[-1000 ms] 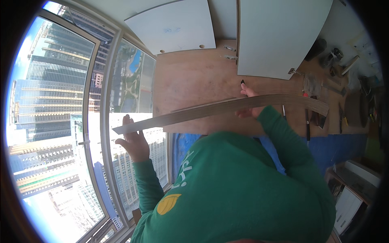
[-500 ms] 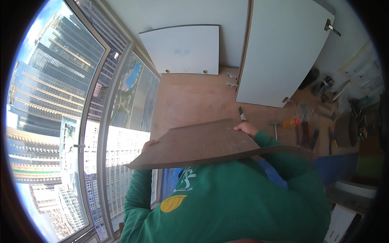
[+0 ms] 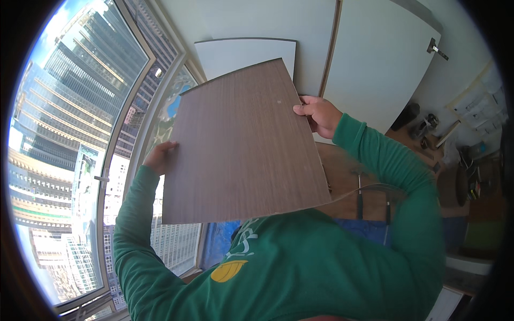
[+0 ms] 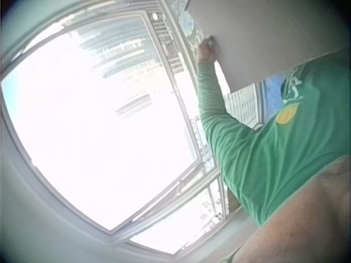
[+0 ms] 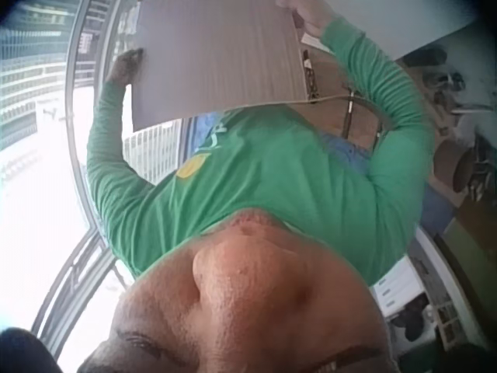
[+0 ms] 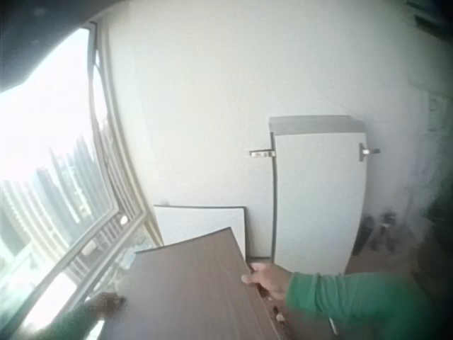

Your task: The person aligns a thin wooden strip along the edge of a larger board, taps it with a hammer, and uses a utility knife to trim excess material. The person repeats this process on another board, handling the pieces and tools with both hands.

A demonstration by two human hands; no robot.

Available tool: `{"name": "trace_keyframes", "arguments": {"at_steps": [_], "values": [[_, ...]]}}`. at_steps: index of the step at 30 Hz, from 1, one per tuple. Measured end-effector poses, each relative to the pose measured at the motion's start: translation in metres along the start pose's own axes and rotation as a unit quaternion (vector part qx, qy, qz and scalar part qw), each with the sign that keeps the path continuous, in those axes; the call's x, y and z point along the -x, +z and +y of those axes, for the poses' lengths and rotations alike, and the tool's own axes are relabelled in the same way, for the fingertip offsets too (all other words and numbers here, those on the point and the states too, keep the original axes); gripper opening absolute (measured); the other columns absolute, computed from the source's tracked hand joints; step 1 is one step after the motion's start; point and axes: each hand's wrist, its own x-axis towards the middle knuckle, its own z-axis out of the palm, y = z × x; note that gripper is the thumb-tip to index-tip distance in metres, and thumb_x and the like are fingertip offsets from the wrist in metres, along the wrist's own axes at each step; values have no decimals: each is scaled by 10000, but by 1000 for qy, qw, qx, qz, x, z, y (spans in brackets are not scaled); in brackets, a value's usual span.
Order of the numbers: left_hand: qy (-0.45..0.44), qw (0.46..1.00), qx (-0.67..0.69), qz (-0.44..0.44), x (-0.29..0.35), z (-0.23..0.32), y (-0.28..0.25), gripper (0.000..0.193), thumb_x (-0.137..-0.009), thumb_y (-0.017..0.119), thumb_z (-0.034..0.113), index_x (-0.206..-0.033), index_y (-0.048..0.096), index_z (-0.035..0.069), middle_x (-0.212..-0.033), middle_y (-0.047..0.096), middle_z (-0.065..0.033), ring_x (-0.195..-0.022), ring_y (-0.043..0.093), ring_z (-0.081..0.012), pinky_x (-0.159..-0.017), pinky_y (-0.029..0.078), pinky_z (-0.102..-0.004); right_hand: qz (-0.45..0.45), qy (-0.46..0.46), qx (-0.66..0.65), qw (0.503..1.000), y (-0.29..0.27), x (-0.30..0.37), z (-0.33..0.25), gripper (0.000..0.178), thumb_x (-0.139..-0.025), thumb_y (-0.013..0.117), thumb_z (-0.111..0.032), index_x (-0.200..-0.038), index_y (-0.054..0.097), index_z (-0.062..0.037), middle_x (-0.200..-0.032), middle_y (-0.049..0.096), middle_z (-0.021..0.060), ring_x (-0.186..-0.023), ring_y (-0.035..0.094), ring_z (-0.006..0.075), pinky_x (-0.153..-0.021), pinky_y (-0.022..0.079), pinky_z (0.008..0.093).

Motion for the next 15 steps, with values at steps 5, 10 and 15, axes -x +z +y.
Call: {"name": "trace_keyframes", "arguments": {"at_steps": [5, 10, 15], "values": [[34, 986, -114, 121, 15, 65, 70, 853, -1075, 599, 536, -1614, 344, -75, -1590, 457, -249, -1422, 529, -325, -1173, 467, -428, 8, -31, 58, 998, 2, 14, -42, 461, -1055, 650, -161, -1446, 519, 46, -1281, 651, 155, -1154, 677, 250, -982, 597, 476], [150, 959, -163, 179, 9, 76, 72, 987, -1050, 588, 635, -1672, 260, -58, -1674, 365, -267, -1510, 431, -328, -1235, 381, -415, 58, -92, 66, 992, 17, 32, -56, 471, -1040, 690, -175, -1412, 532, 66, -1280, 650, 173, -1138, 676, 248, -961, 595, 445], [216, 943, -165, 192, 4, 37, 86, 762, -1053, 654, 559, -1401, 524, -106, -1287, 676, -182, -1163, 671, -241, -1019, 527, -352, 116, -199, 97, 968, 15, 10, -8, 419, -1009, 765, -241, -1283, 657, 58, -1154, 745, 157, -1088, 715, 239, -935, 573, 366]]}}
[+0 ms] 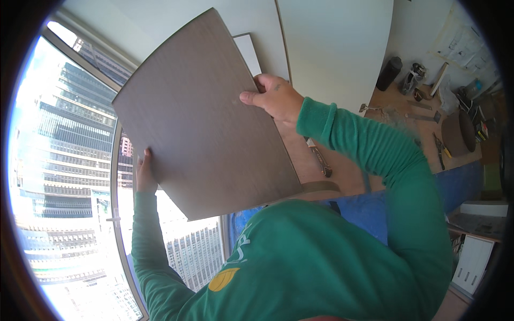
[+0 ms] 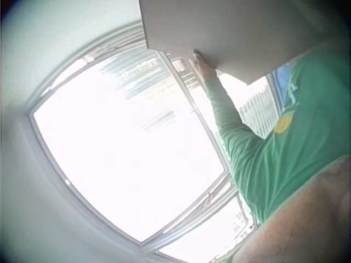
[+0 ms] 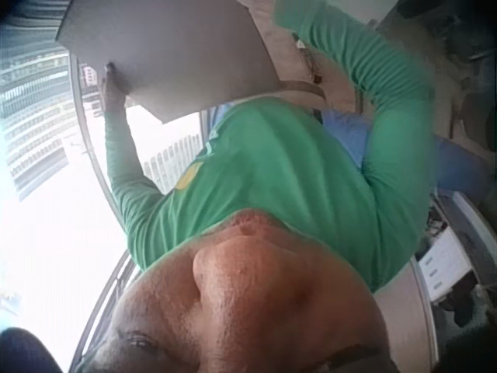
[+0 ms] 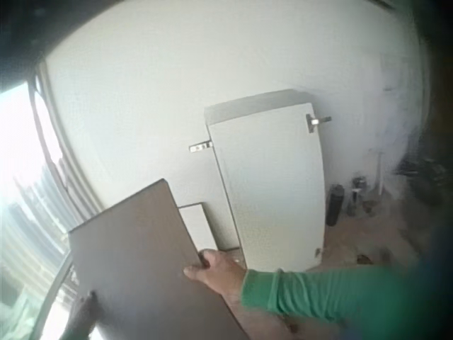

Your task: The person aligns a thin wooden strip along the edge of a larger board, taps it with a hammer, and uses a utility knife to trim excess material. The person repeats this process on another board, handling the pieces and tools with both hands.

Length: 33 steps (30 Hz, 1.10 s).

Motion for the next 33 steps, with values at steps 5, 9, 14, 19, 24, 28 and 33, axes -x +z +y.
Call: {"name": "trace_keyframes", "arguments": {"at_steps": [5, 9, 14, 19, 24, 28, 33], "values": [[-33, 997, -6, -75, -9, -107, -46, 655, -1048, 697, 475, -1519, 505, 64, -1513, 569, -90, -1411, 506, -235, -1165, 407, -451, 10, -83, 8, 996, 9, 28, 70, 396, -964, 804, -248, -1264, 706, -9, -1105, 782, 146, -997, 730, 221, -915, 554, 360], [-50, 994, 2, -95, 7, -172, -54, 415, -1012, 776, 276, -1326, 628, 49, -1244, 680, -68, -1164, 677, -241, -1103, 550, -485, -7, -90, 2, 996, 0, 43, 124, 376, -911, 836, -191, -1221, 720, -11, -1055, 778, 157, -940, 725, 246, -898, 542, 372], [-32, 996, 5, -77, 18, -189, -26, 246, -951, 804, 76, -1155, 677, 21, -1079, 710, -61, -1021, 709, -181, -1024, 603, -393, -21, -39, 16, 999, -16, 63, 169, 325, -888, 827, -89, -1183, 725, 3, -1016, 760, 113, -948, 696, 197, -896, 530, 353], [-45, 996, -54, -62, 11, -196, -14, 172, -943, 770, -1, -1098, 694, -7, -1007, 723, -59, -947, 712, -157, -916, 607, -313, -23, 3, -15, 1000, -21, 69, 180, 308, -892, 815, -31, -1183, 723, 11, -1049, 729, 57, -1033, 664, 152, -976, 519, 353], [-47, 995, -60, -67, 4, -189, -3, 149, -936, 785, 3, -1068, 717, 7, -1018, 730, -43, -931, 705, -136, -890, 593, -288, 16, 2, 15, 1000, -25, 71, 204, 287, -875, 824, -64, -1141, 736, -5, -991, 752, 94, -934, 681, 177, -885, 531, 351], [-34, 986, -151, -65, 7, -183, -9, 173, -930, 801, 20, -1086, 728, 12, -1041, 739, -35, -936, 705, -130, -884, 578, -283, 32, -32, -19, 999, -22, 73, 224, 261, -864, 828, -74, -1099, 739, -1, -954, 748, 114, -908, 689, 187, -851, 531, 347], [-36, 992, -100, -61, 26, -179, 6, 252, -871, 857, 41, -1104, 768, 2, -1052, 782, -85, -983, 721, -170, -910, 568, -316, 21, -5, -13, 1000, -28, 77, 222, 326, -862, 825, -55, -1162, 712, 8, -987, 722, 112, -970, 684, 190, -899, 531, 360]]}}
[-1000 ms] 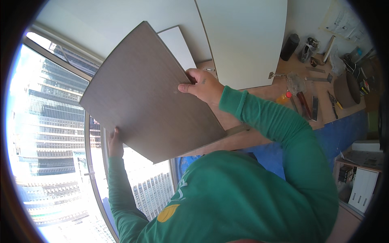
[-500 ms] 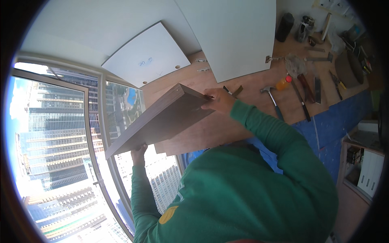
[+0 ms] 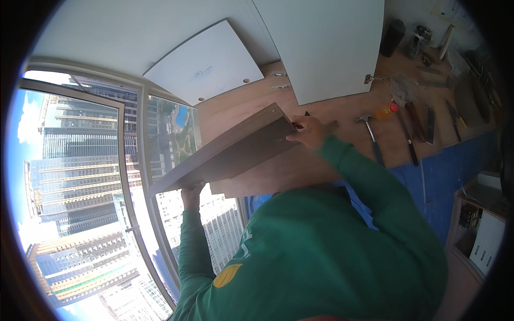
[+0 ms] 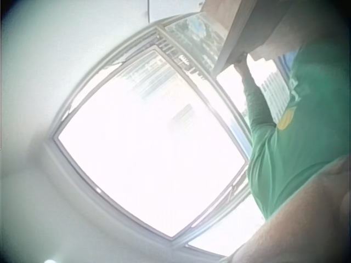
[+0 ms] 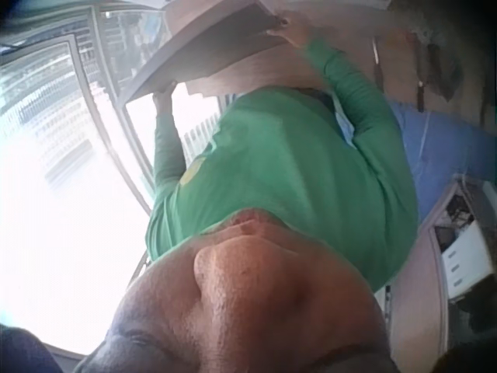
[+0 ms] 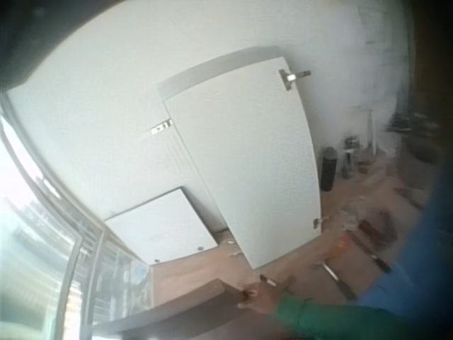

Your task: The person aligns a thin wooden strip along the edge of a larger board, taps it with a hammer, and uses a utility knife to trim excess material. The person repeats this process on another board, handling the pieces and tools with both hands.

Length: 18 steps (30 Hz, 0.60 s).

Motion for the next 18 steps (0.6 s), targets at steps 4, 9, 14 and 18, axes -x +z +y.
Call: {"name": "trace_keyframes", "arguments": {"at_steps": [4, 9, 14, 18], "values": [[-6, 1000, 0, 4, 7, -8, 0, 250, -916, 826, 47, -1144, 745, -17, -1122, 772, -92, -1030, 719, -173, -948, 568, -322, -41, -6, 73, 996, -1, -1, -18, 433, -870, 832, -57, -1282, 703, -19, -1194, 761, 86, -1152, 701, 193, -1071, 526, 378], [0, 999, -44, 14, 18, -19, -2, 320, -925, 827, 80, -1203, 724, -39, -1172, 764, -120, -1096, 712, -208, -994, 559, -346, -34, -7, 44, 998, 13, 6, -65, 441, -878, 862, -145, -1251, 686, 12, -1115, 731, 128, -1070, 688, 218, -989, 536, 383], [-3, 1000, -16, -5, 29, -23, 23, 826, -933, 842, 207, -1587, 393, -24, -1572, 495, -223, -1315, 618, -341, -1087, 525, -426, -38, -11, 4, 999, 3, 7, -43, 537, -842, 899, -243, -1277, 688, -9, -1137, 744, 155, -1064, 709, 255, -963, 539, 399], [-147, 987, -22, -67, 103, -52, 57, 739, -1058, 671, 427, -1588, 416, -19, -1567, 516, -205, -1407, 548, -318, -1151, 440, -465, -34, -5, 107, 994, 8, 15, -55, 462, -835, 888, -249, -1203, 707, -38, -1046, 754, 152, -997, 725, 288, -916, 534, 417]]}}
